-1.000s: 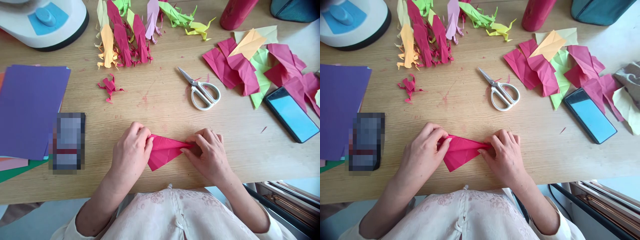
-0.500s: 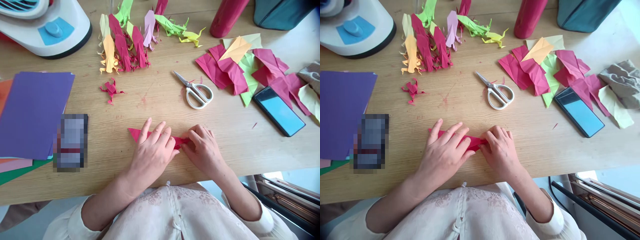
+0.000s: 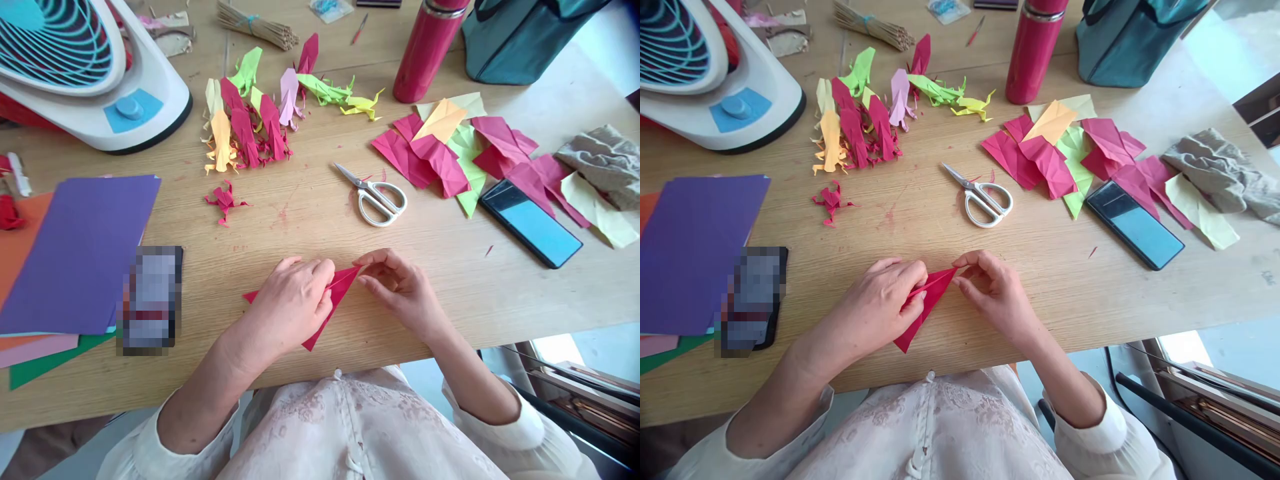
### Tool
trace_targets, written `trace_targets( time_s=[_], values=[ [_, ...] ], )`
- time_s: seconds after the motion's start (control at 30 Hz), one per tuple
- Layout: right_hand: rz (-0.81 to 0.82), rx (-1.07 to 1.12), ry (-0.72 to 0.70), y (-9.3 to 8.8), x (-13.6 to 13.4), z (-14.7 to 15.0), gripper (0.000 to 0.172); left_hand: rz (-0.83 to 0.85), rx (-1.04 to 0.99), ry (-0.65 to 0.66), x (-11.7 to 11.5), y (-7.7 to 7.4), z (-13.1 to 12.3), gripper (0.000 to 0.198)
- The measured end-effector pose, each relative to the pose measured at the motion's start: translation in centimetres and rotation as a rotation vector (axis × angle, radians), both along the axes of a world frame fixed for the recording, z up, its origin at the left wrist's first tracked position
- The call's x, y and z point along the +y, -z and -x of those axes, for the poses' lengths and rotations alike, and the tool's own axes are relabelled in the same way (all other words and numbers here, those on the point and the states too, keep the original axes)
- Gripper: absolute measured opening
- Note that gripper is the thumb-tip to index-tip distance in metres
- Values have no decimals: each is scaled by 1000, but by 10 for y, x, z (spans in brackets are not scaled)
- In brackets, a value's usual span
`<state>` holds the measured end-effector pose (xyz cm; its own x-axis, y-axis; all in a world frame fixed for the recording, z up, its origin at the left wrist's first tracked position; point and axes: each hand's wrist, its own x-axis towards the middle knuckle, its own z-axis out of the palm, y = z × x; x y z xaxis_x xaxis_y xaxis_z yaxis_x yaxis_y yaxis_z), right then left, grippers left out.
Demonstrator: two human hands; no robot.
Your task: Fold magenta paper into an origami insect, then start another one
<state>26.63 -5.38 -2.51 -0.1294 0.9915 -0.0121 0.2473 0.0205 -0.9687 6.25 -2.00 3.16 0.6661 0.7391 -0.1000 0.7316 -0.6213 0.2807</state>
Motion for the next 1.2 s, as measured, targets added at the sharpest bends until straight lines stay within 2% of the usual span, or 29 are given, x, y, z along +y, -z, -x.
trace_targets(
  time_s=[0.1, 0.2, 0.3, 0.53, 0.67, 0.8, 0.97, 1.2],
  values=[
    [121, 185, -53, -1, 12, 7, 18, 72, -67, -67, 2, -4, 3, 17],
    [139, 190, -90, -5, 25, 12, 17, 73, -100, -98, 5, -5, 1, 17],
    [111, 186, -119, -7, 36, 14, 16, 5, -105, -142, 9, -3, -3, 11],
    [124, 374, -48, 6, 43, 20, 13, -90, -7, -56, 14, 4, -4, 14],
    [170, 327, -13, 8, 44, 22, 12, -134, 4, -74, 15, 7, -9, 16],
    [206, 358, -42, 4, 46, 21, 16, -69, -151, -79, 18, 10, -16, 15],
    [219, 353, -12, 4, 46, 18, 21, 3, -396, -113, 23, 15, -15, 16],
    [220, 374, -55, 6, 44, 17, 16, 30, -543, -147, 21, 22, -9, 23]
  ],
)
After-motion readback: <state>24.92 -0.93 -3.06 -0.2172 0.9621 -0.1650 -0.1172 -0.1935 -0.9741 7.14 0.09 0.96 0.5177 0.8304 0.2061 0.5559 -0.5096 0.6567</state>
